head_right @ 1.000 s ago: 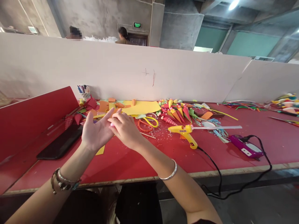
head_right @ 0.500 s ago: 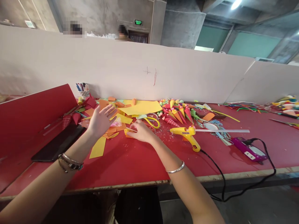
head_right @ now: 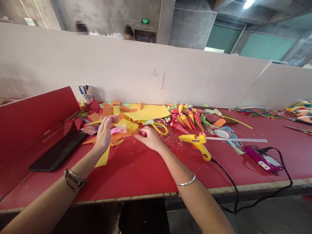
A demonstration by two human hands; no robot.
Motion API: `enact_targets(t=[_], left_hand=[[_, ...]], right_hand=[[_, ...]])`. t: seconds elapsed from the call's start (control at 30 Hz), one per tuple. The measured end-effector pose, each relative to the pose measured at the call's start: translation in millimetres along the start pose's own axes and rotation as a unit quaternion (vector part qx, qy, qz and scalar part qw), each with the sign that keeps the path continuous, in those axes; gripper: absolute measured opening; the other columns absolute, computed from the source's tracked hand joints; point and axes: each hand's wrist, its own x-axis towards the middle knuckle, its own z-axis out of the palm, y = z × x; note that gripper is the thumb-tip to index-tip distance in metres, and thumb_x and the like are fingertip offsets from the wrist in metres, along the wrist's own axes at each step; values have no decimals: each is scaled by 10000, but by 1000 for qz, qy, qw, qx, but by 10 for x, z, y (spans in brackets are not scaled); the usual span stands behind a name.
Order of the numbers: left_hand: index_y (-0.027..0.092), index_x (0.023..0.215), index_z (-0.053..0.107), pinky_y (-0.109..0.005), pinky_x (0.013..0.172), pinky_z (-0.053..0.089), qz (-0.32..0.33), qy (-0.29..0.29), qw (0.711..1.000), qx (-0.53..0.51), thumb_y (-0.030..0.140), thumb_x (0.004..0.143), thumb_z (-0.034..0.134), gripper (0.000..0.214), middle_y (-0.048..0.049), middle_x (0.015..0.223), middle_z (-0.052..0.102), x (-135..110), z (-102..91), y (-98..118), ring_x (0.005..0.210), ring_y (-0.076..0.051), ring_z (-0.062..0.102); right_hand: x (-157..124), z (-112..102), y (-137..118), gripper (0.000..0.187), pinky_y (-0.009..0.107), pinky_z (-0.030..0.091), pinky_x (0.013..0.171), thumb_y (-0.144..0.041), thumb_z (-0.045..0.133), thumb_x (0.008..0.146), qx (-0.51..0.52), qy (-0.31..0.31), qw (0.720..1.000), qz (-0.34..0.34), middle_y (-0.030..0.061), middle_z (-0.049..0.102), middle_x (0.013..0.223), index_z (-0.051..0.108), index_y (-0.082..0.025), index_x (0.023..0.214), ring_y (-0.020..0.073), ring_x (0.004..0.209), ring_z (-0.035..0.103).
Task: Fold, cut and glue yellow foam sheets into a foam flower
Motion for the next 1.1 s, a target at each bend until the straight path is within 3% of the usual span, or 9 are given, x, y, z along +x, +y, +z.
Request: enact_targets(t=[0.13, 0.23, 0.3, 0.37, 0.47, 0.63, 0.83, 0.97, 1.1], left_hand=[[218, 1010, 517, -302, 790, 408, -13, -127, 992, 20, 405, 763, 478, 312, -41, 999, 501, -94, 71, 14, 902, -176, 491], [221, 1036, 524, -309, 821, 403, -4, -230, 973, 11, 363, 730, 547, 338, -51, 1032, 492, -158, 129, 4, 954, -189, 472], [201, 988, 555, -314, 867, 376, 15, -258, 966, 3, 336, 738, 546, 284, -56, 1009, 514, -179, 159, -5, 977, -191, 462], [188, 926, 577, -313, 887, 357, 26, -258, 966, -5, 317, 739, 548, 229, -52, 973, 538, -183, 179, -6, 970, -186, 468], [179, 891, 569, -298, 824, 388, -8, -218, 976, -26, 316, 725, 556, 216, -35, 896, 560, -172, 187, 8, 884, -169, 503], [164, 840, 547, -253, 671, 400, -46, -153, 987, -1, 329, 696, 573, 221, -10, 789, 543, -152, 167, 1, 717, -130, 498], [172, 717, 528, -248, 577, 342, 4, -174, 979, 103, 399, 660, 602, 245, 16, 632, 498, -168, 159, -65, 604, -129, 459], [170, 711, 525, -248, 575, 332, 16, -203, 965, 168, 420, 681, 572, 257, 19, 602, 494, -190, 159, -46, 583, -126, 445], [172, 703, 507, -240, 542, 318, 26, -215, 956, 198, 441, 694, 556, 273, 24, 596, 459, -205, 163, -41, 559, -116, 413]], right_hand=[[3, 35, -56, 289, 266, 408, 745, -387, 526, 754, 177, 13, 984, 0, 19, 551, 866, 590, -186, 952, 130, 805, 508], [-6, 94, -77, 273, 276, 417, 780, -384, 552, 738, 244, -4, 970, -10, 12, 548, 869, 591, -200, 935, 129, 831, 514], [-13, 129, -83, 270, 280, 428, 790, -379, 567, 725, 268, -20, 963, -13, 17, 551, 905, 593, -200, 926, 134, 856, 523], [-15, 152, -80, 288, 285, 438, 801, -361, 577, 717, 278, -28, 960, -9, 25, 554, 959, 584, -202, 957, 141, 891, 530], [-10, 157, -59, 337, 289, 440, 826, -327, 580, 718, 276, -18, 961, 7, 32, 560, 1008, 559, -212, 1034, 144, 931, 534], [15, 102, -20, 257, 316, 407, 879, -315, 496, 781, 219, 60, 973, 27, 51, 565, 1062, 595, -204, 991, 157, 993, 527], [6, 34, -61, 278, 312, 461, 798, -356, 544, 744, 303, 95, 947, 46, 41, 615, 923, 567, -206, 977, 161, 850, 603], [-3, 23, -74, 235, 283, 478, 732, -376, 559, 728, 297, 141, 944, 37, 24, 625, 842, 573, -208, 892, 154, 819, 597], [9, 46, -54, 234, 288, 461, 806, -358, 596, 702, 341, 142, 929, 24, 24, 626, 911, 600, -206, 880, 144, 888, 576]])
